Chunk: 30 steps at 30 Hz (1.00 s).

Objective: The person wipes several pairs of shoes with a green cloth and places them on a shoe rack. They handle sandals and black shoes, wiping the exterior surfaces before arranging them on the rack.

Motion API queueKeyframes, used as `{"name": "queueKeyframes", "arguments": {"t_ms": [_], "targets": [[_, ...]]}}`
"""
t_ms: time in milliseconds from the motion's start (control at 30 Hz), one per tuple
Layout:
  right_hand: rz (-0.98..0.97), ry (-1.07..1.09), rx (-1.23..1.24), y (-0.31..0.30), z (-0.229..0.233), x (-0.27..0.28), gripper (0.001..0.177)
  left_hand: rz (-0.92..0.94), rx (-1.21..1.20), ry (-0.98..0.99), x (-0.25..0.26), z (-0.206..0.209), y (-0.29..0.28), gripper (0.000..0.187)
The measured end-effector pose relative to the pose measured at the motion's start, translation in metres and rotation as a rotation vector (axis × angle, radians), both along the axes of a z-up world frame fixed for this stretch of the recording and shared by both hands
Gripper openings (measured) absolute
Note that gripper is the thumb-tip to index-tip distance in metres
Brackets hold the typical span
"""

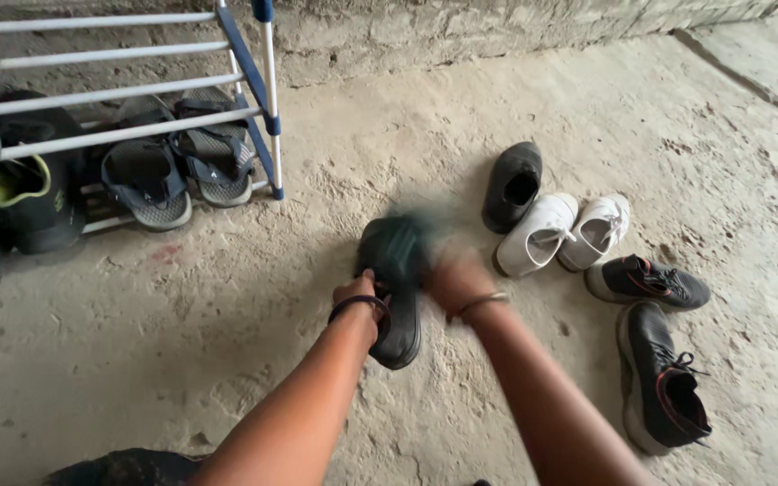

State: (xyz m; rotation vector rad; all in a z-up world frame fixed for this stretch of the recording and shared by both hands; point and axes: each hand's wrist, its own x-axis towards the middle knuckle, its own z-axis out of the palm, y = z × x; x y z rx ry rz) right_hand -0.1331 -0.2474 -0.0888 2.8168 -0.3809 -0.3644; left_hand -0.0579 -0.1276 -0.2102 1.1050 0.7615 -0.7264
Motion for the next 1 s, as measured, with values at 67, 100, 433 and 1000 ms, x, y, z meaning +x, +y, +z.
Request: {"name": "queueKeyframes", "arguments": {"t_ms": [67,100,433,1000], "targets": [[-0.187,0.162,0.512,0.015,-0.016,-0.018,0.059,-0.271,0.181,-0.124,-0.006,-0.001,0.012,0.029],[-0.245,0.169,0.485,0.011,-0.012,-0.020,0.050,-0.404,0.273,-0.177,-0.011,-0.002,0.018,0.030],[-0.530,0.169,0.204,-0.101,0.033,-0.047,0.048,-0.457,-0.026,-0.261,0.005,-0.016,-0.015,0.019],[-0.236,0.161,0.343,0.105,-0.054,-0.025,0.061,-0.546,0.276,-0.372,0.048,-0.009,0.090,0.010]]}}
